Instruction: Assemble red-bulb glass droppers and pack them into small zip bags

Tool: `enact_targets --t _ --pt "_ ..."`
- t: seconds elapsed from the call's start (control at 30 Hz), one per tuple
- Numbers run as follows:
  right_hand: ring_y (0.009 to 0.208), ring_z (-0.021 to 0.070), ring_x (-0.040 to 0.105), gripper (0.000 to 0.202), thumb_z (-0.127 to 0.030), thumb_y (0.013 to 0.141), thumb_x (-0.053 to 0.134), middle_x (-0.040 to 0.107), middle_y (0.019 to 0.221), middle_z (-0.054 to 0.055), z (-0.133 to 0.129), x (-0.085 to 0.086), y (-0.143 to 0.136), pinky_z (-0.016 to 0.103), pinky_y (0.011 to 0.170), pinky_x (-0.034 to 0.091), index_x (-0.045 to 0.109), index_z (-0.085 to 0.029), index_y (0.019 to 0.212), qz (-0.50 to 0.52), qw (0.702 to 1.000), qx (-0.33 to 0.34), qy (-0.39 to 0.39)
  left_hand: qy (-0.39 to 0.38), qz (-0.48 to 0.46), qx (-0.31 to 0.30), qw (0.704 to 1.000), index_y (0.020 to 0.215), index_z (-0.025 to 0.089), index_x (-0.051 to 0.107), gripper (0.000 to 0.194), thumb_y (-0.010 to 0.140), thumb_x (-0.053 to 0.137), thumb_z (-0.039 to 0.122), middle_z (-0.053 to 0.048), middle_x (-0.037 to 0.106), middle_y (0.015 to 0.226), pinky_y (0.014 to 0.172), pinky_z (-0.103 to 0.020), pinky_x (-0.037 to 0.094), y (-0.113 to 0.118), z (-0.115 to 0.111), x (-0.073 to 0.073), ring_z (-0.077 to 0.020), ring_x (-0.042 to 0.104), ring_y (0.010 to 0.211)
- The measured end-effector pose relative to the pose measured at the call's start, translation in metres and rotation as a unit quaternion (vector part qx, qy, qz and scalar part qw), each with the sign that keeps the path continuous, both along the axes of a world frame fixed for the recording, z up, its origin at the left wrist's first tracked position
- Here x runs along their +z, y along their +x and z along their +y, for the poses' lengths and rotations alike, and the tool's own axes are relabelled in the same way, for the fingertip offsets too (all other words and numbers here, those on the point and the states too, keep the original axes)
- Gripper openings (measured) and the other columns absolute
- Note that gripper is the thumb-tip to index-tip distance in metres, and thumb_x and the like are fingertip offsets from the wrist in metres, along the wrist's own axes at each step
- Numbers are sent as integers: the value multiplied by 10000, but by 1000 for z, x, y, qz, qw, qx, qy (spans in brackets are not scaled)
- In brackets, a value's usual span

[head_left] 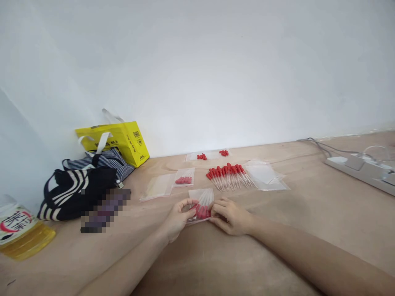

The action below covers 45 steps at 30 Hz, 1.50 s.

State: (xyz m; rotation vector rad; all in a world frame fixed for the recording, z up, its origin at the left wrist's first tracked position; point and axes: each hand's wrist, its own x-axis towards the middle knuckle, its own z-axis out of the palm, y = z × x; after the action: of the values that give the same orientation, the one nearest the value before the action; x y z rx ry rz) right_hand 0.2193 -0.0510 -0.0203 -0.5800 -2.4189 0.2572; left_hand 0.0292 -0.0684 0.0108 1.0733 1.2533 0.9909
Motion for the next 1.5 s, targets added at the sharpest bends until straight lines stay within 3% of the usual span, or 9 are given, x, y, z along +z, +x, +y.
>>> enact_targets --t 0.13,0.27,0.43,0.57,0.87,0.93,1.03,1.37,1.5 --pt "761 139 513 122 -298 773 510 569 827 26 0 3 2 284 712 365 486 -187 815 -27 1000 -5 7 106 20 44 993 886 126 597 366 556 694 249 -53 655 852 717 -252 449 -11 17 -8 -143 602 733" --pt "754 138 514 131 -300 775 509 567 836 29 0 3 2 278 695 371 506 -181 829 -42 999 -29 9 192 109 145 964 1012 112 564 353 680 581 231 -80 644 947 763 -270 463 -19 60 -9 -149 613 806" --pt "757 129 516 100 -278 785 500 561 854 31 -1 2 1 271 705 383 523 -181 784 -48 998 -35 1 191 193 181 945 1045 77 545 348 706 542 157 -123 640 931 721 -289 475 -14 124 -10 -173 616 798" --pt "767 128 521 89 -267 785 501 560 847 27 -1 2 1 266 707 389 529 -183 778 -46 998 -35 -5 205 287 177 919 914 96 609 294 622 604 129 -122 641 901 761 -333 451 -13 146 -11 -219 600 826" --pt "787 137 526 84 -257 786 499 562 830 32 0 0 1 272 708 395 532 -180 783 -37 999 -24 -13 267 465 164 828 904 179 614 334 623 584 358 -106 547 1106 983 -429 236 -81 95 -5 -297 394 1133" --pt "783 137 526 81 -255 784 501 563 831 32 0 0 1 271 704 397 534 -182 783 -36 999 -27 -15 245 566 137 775 1042 170 559 501 637 551 464 -119 474 1225 974 -446 244 -103 80 -8 -308 348 1179" --pt "775 134 527 74 -249 781 506 562 833 29 -1 1 2 269 706 399 537 -182 789 -36 999 -32 -18 211 627 47 748 1089 118 540 580 689 457 530 -136 490 1222 957 -375 309 -126 65 -11 -276 410 1152" --pt "752 131 524 66 -239 779 504 559 815 26 -1 1 2 259 693 400 541 -184 782 -41 998 -40 4 205 727 74 651 741 139 651 368 780 308 267 -144 676 750 683 -380 448 -127 61 -7 -303 623 746" --pt "780 160 524 72 -234 779 491 567 828 43 -1 -1 -1 302 714 402 535 -184 809 10 994 -108 29 279 696 164 641 893 86 625 413 817 259 261 -198 647 915 730 -416 447 -125 53 0 -324 603 854"
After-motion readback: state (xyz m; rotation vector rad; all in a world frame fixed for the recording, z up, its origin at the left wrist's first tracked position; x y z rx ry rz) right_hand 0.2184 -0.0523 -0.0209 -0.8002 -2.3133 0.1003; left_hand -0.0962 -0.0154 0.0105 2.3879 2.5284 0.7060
